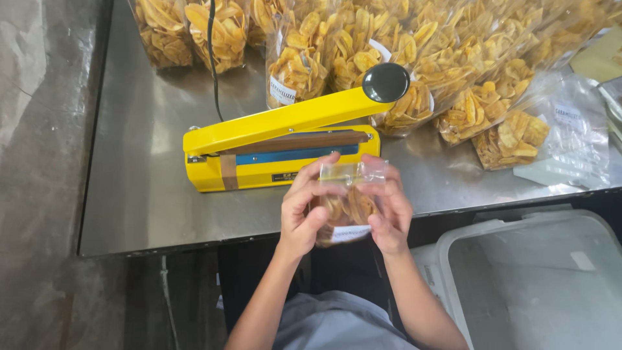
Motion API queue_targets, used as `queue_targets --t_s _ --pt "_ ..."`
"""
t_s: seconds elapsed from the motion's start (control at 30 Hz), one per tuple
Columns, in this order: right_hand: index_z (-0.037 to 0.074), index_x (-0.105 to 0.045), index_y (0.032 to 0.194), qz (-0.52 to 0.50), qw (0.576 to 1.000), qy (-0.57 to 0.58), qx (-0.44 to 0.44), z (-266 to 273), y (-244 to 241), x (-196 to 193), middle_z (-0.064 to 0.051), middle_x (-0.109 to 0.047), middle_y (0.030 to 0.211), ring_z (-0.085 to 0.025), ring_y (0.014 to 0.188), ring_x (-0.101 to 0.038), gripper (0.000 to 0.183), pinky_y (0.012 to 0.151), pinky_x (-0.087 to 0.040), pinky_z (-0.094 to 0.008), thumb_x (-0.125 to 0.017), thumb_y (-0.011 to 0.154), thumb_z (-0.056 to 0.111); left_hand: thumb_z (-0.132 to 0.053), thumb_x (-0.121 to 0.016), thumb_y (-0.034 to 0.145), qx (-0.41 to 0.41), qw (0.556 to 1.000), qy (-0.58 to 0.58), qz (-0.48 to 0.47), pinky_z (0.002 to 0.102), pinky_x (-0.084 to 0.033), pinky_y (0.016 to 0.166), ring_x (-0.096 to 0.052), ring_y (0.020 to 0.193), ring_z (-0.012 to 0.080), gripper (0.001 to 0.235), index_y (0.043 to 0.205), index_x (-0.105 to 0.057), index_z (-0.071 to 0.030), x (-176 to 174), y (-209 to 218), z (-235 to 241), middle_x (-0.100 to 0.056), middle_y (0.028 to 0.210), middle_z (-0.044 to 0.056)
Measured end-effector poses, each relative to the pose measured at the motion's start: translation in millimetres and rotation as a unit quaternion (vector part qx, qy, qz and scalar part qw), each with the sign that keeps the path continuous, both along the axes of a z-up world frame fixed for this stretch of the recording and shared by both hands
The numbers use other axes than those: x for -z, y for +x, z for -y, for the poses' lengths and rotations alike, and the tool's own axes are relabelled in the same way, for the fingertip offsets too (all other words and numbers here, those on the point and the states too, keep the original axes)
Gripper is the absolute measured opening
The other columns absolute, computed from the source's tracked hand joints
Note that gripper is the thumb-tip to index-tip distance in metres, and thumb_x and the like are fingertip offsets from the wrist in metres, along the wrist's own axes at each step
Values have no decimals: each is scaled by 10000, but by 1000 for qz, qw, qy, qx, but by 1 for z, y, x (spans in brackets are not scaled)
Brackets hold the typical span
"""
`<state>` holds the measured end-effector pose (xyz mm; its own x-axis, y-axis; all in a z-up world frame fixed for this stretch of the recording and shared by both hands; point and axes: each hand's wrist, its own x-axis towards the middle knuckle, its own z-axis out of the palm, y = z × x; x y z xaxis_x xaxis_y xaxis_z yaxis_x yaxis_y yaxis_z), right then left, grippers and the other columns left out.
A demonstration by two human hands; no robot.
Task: The person repeatedly picks up clear plastic bags filled with caramelized banana chips, places them under a yellow heat sealer, and seals the top edge. Sealed bags are then set aside on the stainless steel table.
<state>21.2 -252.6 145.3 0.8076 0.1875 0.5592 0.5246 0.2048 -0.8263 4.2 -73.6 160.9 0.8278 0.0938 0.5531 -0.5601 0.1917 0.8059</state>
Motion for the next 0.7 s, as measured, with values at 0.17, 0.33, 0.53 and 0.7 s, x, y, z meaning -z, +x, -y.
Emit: queue_targets --t_s 0.17,0.33,0.53,0.7 --pt "-17 -637 1230 -36 993 116 -12 -11 -4 12 -190 -498 1468 -319 1468 -461 501 1256 -364 -454 -749 962 391 -586 -633 996 44 998 -40 -15 391 -497 1098 -646 1220 286 616 1161 -738 -2 16 3 8 -686 1296 185" --pt "-39 -661 1223 -74 987 142 1 3 -4 21 -216 -522 1470 -342 1430 -500 446 1254 -378 -471 -721 1000 343 -655 -635 960 84 996 -36 -11 371 -465 1107 -601 1253 271 719 1284 -706 -18 27 4 18 -614 1358 157" --pt "0 -596 1301 -23 991 23 134 62 20 -12 -180 -467 1545 -272 1459 -455 486 1255 -347 -424 -659 1021 392 -410 -764 907 1 962 271 43 503 -304 1302 -366 1585 410 797 1573 -510 -53 17 26 60 -374 1643 201" --pt "60 -658 1203 119 872 -243 408 135 47 -48 -169 -638 1302 -217 1171 -564 232 1003 -439 -371 -613 1093 260 -273 -806 867 -43 949 311 18 489 -368 1174 -413 1471 411 900 1564 -304 -5 16 35 89 -354 1630 217"
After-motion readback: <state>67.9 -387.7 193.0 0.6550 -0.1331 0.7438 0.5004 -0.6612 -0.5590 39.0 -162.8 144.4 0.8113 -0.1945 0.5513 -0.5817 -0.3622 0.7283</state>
